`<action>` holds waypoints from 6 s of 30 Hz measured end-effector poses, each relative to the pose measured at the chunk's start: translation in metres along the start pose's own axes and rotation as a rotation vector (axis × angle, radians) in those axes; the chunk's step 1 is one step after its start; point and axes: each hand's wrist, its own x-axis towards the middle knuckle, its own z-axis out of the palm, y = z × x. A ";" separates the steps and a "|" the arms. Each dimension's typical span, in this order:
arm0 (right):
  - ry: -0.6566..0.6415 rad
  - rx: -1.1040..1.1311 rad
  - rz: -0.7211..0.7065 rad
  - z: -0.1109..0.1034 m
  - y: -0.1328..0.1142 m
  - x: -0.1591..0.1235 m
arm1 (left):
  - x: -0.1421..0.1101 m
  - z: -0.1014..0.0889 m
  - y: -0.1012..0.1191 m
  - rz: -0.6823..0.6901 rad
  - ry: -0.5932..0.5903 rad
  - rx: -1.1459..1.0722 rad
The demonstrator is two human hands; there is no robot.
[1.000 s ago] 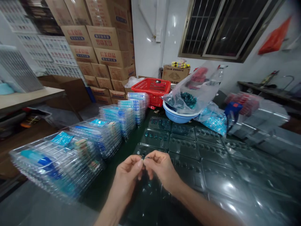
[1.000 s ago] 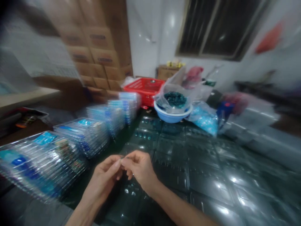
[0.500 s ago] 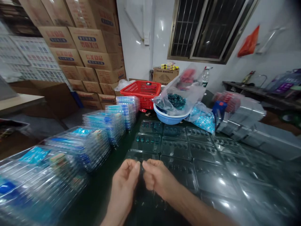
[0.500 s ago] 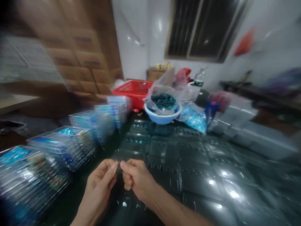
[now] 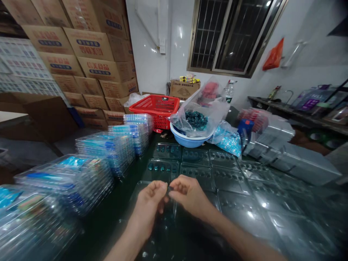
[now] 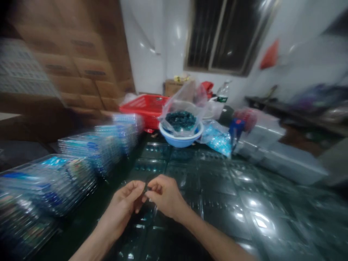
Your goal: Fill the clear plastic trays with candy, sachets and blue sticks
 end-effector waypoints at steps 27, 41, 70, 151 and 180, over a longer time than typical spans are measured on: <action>-0.022 -1.066 0.210 -0.043 0.124 0.131 | -0.020 -0.100 -0.008 0.264 0.082 1.247; -0.217 -0.386 -0.163 0.017 0.014 0.018 | -0.022 -0.093 -0.003 0.334 -0.032 1.076; -0.111 -0.163 -0.268 0.071 -0.038 -0.018 | -0.044 -0.061 0.009 0.137 0.140 0.291; -0.170 0.323 0.004 0.053 -0.021 0.008 | -0.020 -0.060 0.009 0.105 0.044 0.111; -0.365 -0.713 -0.082 0.079 0.009 0.044 | -0.035 -0.070 -0.024 0.319 0.034 1.075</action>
